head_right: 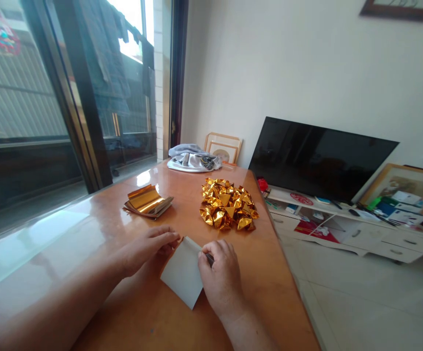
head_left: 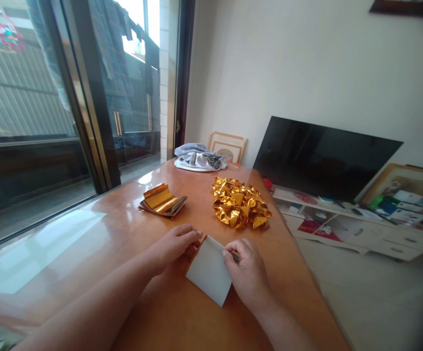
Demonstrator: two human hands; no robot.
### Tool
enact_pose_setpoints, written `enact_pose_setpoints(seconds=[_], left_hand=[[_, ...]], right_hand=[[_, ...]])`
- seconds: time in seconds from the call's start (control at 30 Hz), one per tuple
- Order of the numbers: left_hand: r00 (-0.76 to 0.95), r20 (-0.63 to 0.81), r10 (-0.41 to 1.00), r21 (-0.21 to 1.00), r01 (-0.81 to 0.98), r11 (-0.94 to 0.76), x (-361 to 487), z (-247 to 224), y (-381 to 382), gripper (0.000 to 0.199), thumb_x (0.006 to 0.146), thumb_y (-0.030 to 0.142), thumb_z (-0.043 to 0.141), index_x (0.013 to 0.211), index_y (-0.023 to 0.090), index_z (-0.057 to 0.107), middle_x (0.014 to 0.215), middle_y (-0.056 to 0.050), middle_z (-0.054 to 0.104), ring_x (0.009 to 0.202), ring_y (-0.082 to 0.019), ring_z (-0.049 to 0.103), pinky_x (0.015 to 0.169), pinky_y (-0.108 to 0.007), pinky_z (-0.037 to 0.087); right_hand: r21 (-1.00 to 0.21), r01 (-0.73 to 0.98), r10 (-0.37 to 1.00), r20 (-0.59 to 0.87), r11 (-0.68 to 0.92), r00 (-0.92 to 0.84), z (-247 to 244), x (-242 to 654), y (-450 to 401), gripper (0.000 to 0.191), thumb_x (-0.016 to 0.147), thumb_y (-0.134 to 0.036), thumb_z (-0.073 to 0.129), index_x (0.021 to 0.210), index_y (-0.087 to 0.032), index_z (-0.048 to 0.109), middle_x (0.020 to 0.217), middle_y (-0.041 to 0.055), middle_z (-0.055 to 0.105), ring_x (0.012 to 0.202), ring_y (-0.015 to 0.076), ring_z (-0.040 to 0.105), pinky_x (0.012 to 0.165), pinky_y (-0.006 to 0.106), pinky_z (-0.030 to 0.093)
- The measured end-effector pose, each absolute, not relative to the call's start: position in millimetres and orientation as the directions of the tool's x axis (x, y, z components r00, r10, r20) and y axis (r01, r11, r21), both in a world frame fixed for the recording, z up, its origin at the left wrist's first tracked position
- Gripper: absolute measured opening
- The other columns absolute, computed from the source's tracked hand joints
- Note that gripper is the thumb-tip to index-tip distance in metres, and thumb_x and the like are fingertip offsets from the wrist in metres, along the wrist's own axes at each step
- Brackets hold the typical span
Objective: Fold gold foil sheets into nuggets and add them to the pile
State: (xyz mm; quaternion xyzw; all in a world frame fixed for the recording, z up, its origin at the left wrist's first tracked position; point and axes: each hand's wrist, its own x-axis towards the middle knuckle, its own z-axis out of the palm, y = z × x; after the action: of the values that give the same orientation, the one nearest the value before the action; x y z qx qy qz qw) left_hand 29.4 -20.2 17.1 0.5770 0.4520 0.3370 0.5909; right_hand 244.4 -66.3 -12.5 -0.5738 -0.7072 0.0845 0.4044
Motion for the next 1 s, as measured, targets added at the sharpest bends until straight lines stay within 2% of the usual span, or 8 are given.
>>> enact_pose_setpoints(seconds=[0.1,0.2,0.37,0.43,0.5,0.63,0.77,1.0], left_hand=[[0.392,-0.156,0.907,0.987,0.097,0.128,29.9,15.1,-21.1,0.033,0.077,0.042,0.073,0.089,0.015,0.061,0.075,0.0,0.062,0.068,-0.014,0.055,0.062,-0.025,0.04],[0.42,-0.166,0.892,0.986,0.056,0.157,31.6,11.7,-21.9,0.033,0.074,0.04,0.076,0.091,0.015,0.06,0.075,0.0,0.063,0.065,-0.013,0.055,0.059,-0.023,0.039],[0.471,-0.128,0.873,0.991,0.024,0.133,34.6,5.5,-21.9,0.032,0.077,0.039,0.074,0.093,0.016,0.059,0.074,0.002,0.061,0.06,-0.011,0.053,0.054,-0.022,0.038],[0.483,-0.1,0.87,0.994,0.013,0.106,35.6,2.9,-21.9,0.031,0.079,0.038,0.074,0.094,0.016,0.059,0.074,0.002,0.061,0.06,-0.01,0.053,0.054,-0.021,0.039],[0.487,-0.08,0.87,0.996,0.012,0.085,36.7,1.5,-22.3,0.029,0.08,0.038,0.072,0.094,0.016,0.059,0.075,0.002,0.061,0.06,-0.01,0.053,0.054,-0.021,0.039],[0.457,-0.058,0.888,0.998,0.036,0.046,39.4,2.9,-24.7,0.024,0.081,0.034,0.071,0.094,0.016,0.06,0.076,0.002,0.062,0.059,-0.009,0.052,0.054,-0.02,0.038],[0.458,-0.095,0.884,0.995,0.045,0.084,40.5,2.5,-26.1,0.03,0.079,0.033,0.074,0.1,0.015,0.064,0.082,0.0,0.066,0.064,-0.01,0.055,0.056,-0.021,0.04],[0.515,-0.118,0.849,0.987,-0.036,0.159,40.2,-2.3,-25.6,0.034,0.077,0.033,0.078,0.103,0.014,0.067,0.094,-0.006,0.074,0.075,-0.016,0.063,0.066,-0.026,0.046]], right_hand=[[-0.602,0.722,0.876,0.481,0.342,-0.014,-11.0,243.3,-69.0,0.008,0.088,-0.02,0.059,0.083,-0.023,0.064,0.088,0.0038,0.064,0.089,0.0221,0.057,0.082,0.034,0.043],[-0.664,0.664,0.895,0.447,0.342,-0.014,-11.1,242.8,-70.1,0.005,0.087,-0.026,0.063,0.086,-0.023,0.065,0.092,0.0045,0.066,0.093,0.0232,0.059,0.084,0.035,0.045],[-0.919,0.361,0.981,0.189,0.158,0.051,-8.8,243.8,-69.8,0.029,0.09,-0.044,0.063,0.108,-0.02,0.065,0.099,0.0064,0.071,0.092,0.0236,0.064,0.08,0.033,0.049],[-0.966,0.239,0.996,0.091,0.094,-0.021,-7.3,244.3,-70.0,0.033,0.09,-0.045,0.063,0.109,-0.019,0.066,0.096,0.0061,0.071,0.088,0.0223,0.064,0.075,0.031,0.05],[-0.979,0.194,0.996,0.048,0.063,-0.081,-7.0,244.8,-70.3,0.031,0.089,-0.044,0.065,0.106,-0.018,0.068,0.09,0.0041,0.07,0.081,0.0197,0.062,0.07,0.029,0.048],[-0.948,0.297,0.992,0.096,0.116,-0.081,-10.5,245.1,-70.9,0.019,0.086,-0.037,0.069,0.091,-0.019,0.069,0.077,-0.0008,0.062,0.071,0.0155,0.056,0.063,0.025,0.043],[-0.853,0.457,0.967,0.242,0.252,-0.08,-12.6,242.4,-72.3,0.008,0.085,-0.026,0.068,0.08,-0.02,0.065,0.079,-0.001,0.06,0.074,0.0154,0.057,0.067,0.025,0.043],[-0.632,0.672,0.899,0.421,0.386,-0.12,-5.4,237.3,-78.3,0.011,0.083,-0.013,0.064,0.077,-0.022,0.064,0.081,0.0014,0.06,0.081,0.0187,0.057,0.073,0.028,0.042]])
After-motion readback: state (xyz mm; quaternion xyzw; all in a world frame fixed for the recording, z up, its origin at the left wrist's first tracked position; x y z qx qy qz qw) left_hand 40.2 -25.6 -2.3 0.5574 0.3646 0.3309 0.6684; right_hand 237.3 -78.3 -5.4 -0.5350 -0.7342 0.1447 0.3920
